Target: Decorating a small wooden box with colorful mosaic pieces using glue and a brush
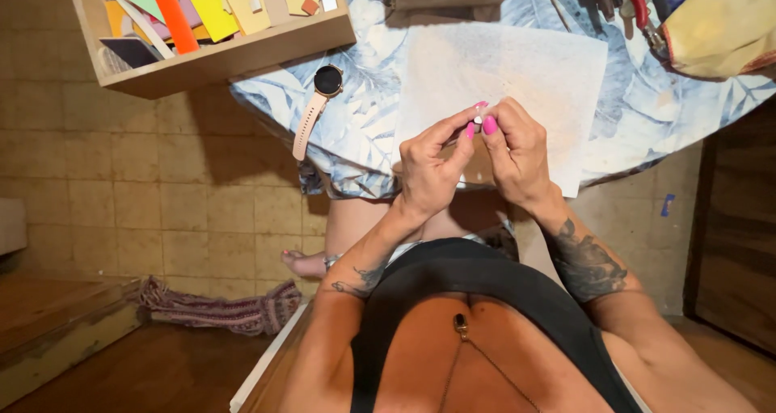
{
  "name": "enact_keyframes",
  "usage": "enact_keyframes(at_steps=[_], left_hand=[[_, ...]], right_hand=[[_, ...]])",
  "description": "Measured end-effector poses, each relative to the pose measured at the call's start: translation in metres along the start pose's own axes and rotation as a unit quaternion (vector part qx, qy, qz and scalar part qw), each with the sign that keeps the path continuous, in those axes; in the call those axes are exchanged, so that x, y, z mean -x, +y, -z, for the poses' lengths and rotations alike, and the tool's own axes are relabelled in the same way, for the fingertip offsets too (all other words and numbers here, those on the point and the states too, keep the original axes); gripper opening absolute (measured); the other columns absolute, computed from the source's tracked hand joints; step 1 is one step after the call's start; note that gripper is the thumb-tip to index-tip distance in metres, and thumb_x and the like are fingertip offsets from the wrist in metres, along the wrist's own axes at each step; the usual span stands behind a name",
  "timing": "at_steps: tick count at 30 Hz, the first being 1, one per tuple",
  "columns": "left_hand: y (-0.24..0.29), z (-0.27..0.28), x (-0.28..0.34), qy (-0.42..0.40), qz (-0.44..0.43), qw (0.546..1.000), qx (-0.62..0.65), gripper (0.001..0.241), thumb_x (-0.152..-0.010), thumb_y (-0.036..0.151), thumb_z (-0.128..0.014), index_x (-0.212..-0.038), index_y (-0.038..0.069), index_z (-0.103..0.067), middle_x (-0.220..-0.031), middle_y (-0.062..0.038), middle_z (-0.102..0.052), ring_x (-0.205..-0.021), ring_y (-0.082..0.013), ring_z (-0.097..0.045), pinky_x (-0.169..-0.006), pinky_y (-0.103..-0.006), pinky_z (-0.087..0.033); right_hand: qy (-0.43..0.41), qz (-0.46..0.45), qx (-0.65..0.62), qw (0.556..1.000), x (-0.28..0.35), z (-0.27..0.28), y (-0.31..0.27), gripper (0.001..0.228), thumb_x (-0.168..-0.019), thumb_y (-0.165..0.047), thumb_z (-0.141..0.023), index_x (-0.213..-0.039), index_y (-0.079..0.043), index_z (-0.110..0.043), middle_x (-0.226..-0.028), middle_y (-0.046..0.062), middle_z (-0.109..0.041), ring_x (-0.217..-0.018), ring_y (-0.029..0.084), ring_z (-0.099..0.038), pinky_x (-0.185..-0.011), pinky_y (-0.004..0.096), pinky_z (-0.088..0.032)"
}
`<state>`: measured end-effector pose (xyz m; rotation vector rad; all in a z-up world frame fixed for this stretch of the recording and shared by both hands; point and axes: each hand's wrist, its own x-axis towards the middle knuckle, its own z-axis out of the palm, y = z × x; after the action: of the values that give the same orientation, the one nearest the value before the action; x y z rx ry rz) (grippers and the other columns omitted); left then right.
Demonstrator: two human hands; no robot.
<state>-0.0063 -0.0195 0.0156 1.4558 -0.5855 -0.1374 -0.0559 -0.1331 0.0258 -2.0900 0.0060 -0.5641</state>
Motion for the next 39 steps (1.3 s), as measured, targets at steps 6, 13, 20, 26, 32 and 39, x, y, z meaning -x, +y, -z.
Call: enact_keyframes(at_steps=[6,13,20,26,32,39], left_hand=[[0.0,0.004,0.0,0.001,-0.009,1.0,-0.012,0.019,-0.083,0.007,-0.054,-0.1,0.007,-0.061,-0.096,-0.012,-0.063,-0.089,-0.022,-0.061,-0.073,-0.0281,-0.052],[-0.022,0.03,0.016,-0.049,-0.13,0.912,-0.386,0.029,-0.078,0.014,-0.06,-0.106,0.009,-0.056,-0.108,-0.009,-0.057,-0.103,-0.0271,-0.054,-0.097,-0.0466,-0.029],[-0.044,0.032,0.022,-0.082,-0.098,0.899,-0.418,0.027,-0.081,0.022,-0.054,-0.106,0.013,-0.059,-0.111,-0.008,-0.057,-0.111,-0.0216,-0.049,-0.102,-0.0465,-0.016],[-0.041,0.035,0.02,-0.085,-0.103,0.905,-0.405,0.027,-0.081,0.022,-0.054,-0.105,0.012,-0.059,-0.111,-0.008,-0.057,-0.11,-0.0223,-0.049,-0.103,-0.0489,-0.012],[-0.027,0.013,0.013,-0.012,-0.102,0.976,-0.19,0.032,-0.077,0.012,-0.058,-0.109,0.008,-0.054,-0.1,-0.01,-0.061,-0.094,-0.0229,-0.06,-0.096,-0.0417,-0.036],[-0.015,0.008,0.012,0.019,-0.043,0.996,-0.082,0.028,-0.077,0.008,-0.059,-0.105,0.01,-0.058,-0.095,-0.008,-0.063,-0.087,-0.0222,-0.063,-0.073,-0.0296,-0.053]], right_hand=[[-0.005,0.0,0.003,1.0,-0.002,0.0,0.016,0.026,-0.093,-0.018,-0.042,-0.075,-0.003,-0.052,-0.061,0.006,-0.033,-0.053,0.019,-0.038,-0.052,0.028,-0.034],[-0.164,0.254,0.356,0.884,-0.043,-0.001,0.078,0.015,-0.082,-0.013,-0.051,-0.071,-0.004,-0.046,-0.066,0.01,-0.038,-0.06,0.026,-0.04,-0.054,0.033,-0.035],[-0.261,0.437,0.339,0.791,-0.046,0.008,0.08,0.011,-0.065,-0.021,-0.047,-0.067,-0.01,-0.048,-0.069,0.006,-0.042,-0.063,0.024,-0.042,-0.051,0.033,-0.034],[-0.335,0.386,0.326,0.795,-0.049,0.055,0.052,0.009,-0.071,-0.014,-0.041,-0.069,-0.006,-0.044,-0.067,0.005,-0.038,-0.063,0.023,-0.04,-0.058,0.033,-0.034],[-0.189,0.018,0.101,0.977,-0.008,0.03,0.056,0.025,-0.091,-0.022,-0.046,-0.074,-0.005,-0.054,-0.064,0.006,-0.041,-0.058,0.021,-0.043,-0.054,0.031,-0.033],[-0.065,-0.096,-0.035,0.993,0.006,0.002,0.023,0.024,-0.092,-0.017,-0.048,-0.074,-0.005,-0.058,-0.063,0.004,-0.043,-0.056,0.011,-0.038,-0.052,0.023,-0.032]])
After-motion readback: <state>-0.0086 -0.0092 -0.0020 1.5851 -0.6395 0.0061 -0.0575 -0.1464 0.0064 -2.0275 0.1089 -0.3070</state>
